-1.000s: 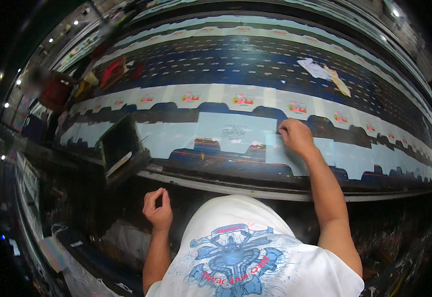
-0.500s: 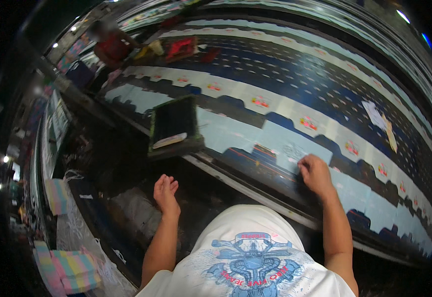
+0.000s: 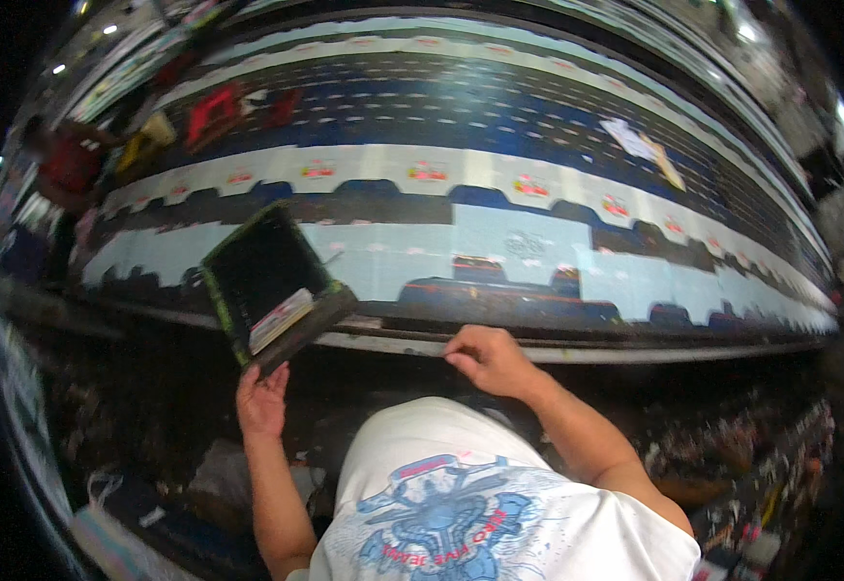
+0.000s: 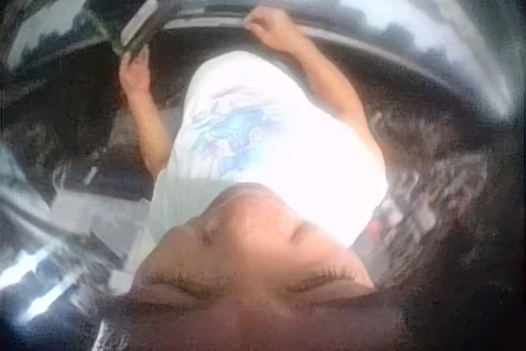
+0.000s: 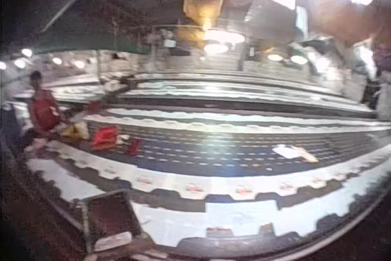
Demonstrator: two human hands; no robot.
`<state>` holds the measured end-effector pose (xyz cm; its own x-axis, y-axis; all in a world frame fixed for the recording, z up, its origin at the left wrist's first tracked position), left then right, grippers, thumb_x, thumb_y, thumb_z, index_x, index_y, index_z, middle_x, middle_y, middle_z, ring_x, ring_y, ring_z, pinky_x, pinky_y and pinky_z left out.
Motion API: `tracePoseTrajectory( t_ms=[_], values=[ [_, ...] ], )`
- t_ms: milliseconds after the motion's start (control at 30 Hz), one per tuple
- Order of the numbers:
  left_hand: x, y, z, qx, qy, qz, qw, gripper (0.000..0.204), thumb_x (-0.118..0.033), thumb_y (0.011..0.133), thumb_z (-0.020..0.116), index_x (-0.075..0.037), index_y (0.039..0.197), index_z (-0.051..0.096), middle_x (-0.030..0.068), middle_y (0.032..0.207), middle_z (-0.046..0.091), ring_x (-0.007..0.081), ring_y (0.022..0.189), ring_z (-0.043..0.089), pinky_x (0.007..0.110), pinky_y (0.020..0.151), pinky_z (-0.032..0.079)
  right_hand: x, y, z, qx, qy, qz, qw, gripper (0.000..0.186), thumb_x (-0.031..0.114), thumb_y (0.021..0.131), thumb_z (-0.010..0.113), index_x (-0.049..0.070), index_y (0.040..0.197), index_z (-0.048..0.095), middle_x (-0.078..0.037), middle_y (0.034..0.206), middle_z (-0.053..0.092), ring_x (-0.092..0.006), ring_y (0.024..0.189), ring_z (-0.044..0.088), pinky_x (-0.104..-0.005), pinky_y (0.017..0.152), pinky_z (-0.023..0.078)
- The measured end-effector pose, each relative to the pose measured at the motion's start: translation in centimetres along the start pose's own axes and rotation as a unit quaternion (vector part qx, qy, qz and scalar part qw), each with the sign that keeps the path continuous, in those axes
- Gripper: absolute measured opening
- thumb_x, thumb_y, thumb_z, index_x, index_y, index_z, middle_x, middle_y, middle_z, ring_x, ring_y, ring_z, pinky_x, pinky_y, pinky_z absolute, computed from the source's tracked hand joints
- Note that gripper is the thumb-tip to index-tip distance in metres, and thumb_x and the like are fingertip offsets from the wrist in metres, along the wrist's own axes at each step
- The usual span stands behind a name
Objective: The person aligns and smooths white paper sheets on a long table, then uses a squeegee to press ink through a screen onto the paper. The person repeats this process on multiple sheets, moving between workstations.
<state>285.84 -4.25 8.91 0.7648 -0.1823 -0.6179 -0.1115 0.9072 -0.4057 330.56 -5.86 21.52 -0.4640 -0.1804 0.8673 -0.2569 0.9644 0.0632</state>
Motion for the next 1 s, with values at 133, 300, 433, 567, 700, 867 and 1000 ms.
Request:
tracePoseTrajectory(
  t_ms=[133, 300, 433, 567, 700, 867, 1000],
  values=[
    [-0.2, 1.1, 1.3, 0.006, 0.009, -0.011, 1.0, 0.039, -0.014, 0.097, 0.068, 0.001, 0.133, 0.063, 0.0208, 0.126, 0.074, 0.0368, 0.112, 0.076, 0.046, 0.101, 0.063, 1.4, -3.4, 3.6, -0.012, -0.001, 0.079, 0.997, 0.012, 0.008, 0.095, 0.077, 0.001, 0.105, 0.076, -0.016, 0.097, 0.075, -0.0283, 0.086, 0.075, -0.0378, 0.077, 0.06],
    [-0.7, 0.8, 2.3, 0.045, 0.02, -0.016, 0.999, 0.041, -0.013, 0.095, 0.067, 0.0, 0.134, 0.062, 0.0205, 0.125, 0.074, 0.0364, 0.109, 0.077, 0.045, 0.097, 0.065, 3.5, -7.7, 5.9, -0.07, 0.004, 0.12, 0.99, 0.011, 0.007, 0.095, 0.077, 0.002, 0.105, 0.077, -0.013, 0.094, 0.075, -0.0247, 0.083, 0.074, -0.0356, 0.075, 0.059],
    [0.5, 0.2, 4.7, 0.11, 0.011, -0.062, 0.992, 0.043, -0.011, 0.094, 0.066, -0.002, 0.136, 0.063, 0.0189, 0.126, 0.075, 0.0361, 0.109, 0.077, 0.046, 0.095, 0.065, 3.9, -10.7, 6.3, -0.105, -0.008, 0.124, 0.987, 0.01, 0.005, 0.095, 0.076, 0.002, 0.104, 0.078, -0.011, 0.091, 0.074, -0.02, 0.08, 0.073, -0.0324, 0.072, 0.058],
    [3.5, -0.1, 8.3, 0.116, 0.023, -0.114, 0.986, 0.044, -0.008, 0.091, 0.065, -0.005, 0.135, 0.063, 0.016, 0.125, 0.075, 0.0366, 0.107, 0.077, 0.047, 0.092, 0.067, 5.7, -10.9, 6.1, -0.099, 0.02, 0.123, 0.987, 0.009, 0.006, 0.094, 0.077, 0.002, 0.102, 0.078, -0.01, 0.091, 0.074, -0.0183, 0.081, 0.072, -0.0317, 0.071, 0.057],
    [5.3, -0.7, 10.0, 0.131, 0.051, -0.144, 0.98, 0.042, -0.007, 0.09, 0.066, -0.005, 0.132, 0.064, 0.015, 0.123, 0.076, 0.0345, 0.1, 0.079, 0.047, 0.093, 0.067, 8.9, -8.7, 6.7, -0.074, 0.043, -0.037, 0.996, 0.011, 0.002, 0.09, 0.076, 0.002, 0.1, 0.079, -0.013, 0.09, 0.074, -0.0268, 0.082, 0.073, -0.0362, 0.073, 0.057],
    [6.2, -0.6, 10.1, 0.125, 0.073, -0.175, 0.974, 0.041, -0.006, 0.09, 0.067, -0.003, 0.131, 0.064, 0.0164, 0.123, 0.076, 0.0347, 0.101, 0.078, 0.048, 0.094, 0.066, 11.8, -4.9, 9.2, 0.003, 0.093, -0.121, 0.988, 0.011, 0.004, 0.086, 0.078, 0.003, 0.097, 0.075, -0.015, 0.09, 0.073, -0.035, 0.084, 0.073, -0.0427, 0.074, 0.058],
    [7.5, 0.1, 9.0, 0.126, 0.077, -0.179, 0.973, 0.035, -0.007, 0.093, 0.068, -0.002, 0.127, 0.067, 0.0196, 0.118, 0.077, 0.0372, 0.103, 0.078, 0.054, 0.098, 0.063, 12.9, -1.7, 11.2, 0.041, 0.099, -0.153, 0.982, 0.011, 0.003, 0.084, 0.078, 0.002, 0.095, 0.075, -0.015, 0.09, 0.074, -0.0344, 0.081, 0.073, -0.0426, 0.074, 0.059]
  ],
)
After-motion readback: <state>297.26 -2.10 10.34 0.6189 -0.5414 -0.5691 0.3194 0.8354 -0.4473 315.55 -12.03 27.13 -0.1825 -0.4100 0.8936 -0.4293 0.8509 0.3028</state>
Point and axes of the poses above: each hand's wrist, its own y-axis towards the middle knuckle, its own z-axis out of the palm, x = y × z, the point moved 7 cm from there along y, towards the middle knuckle
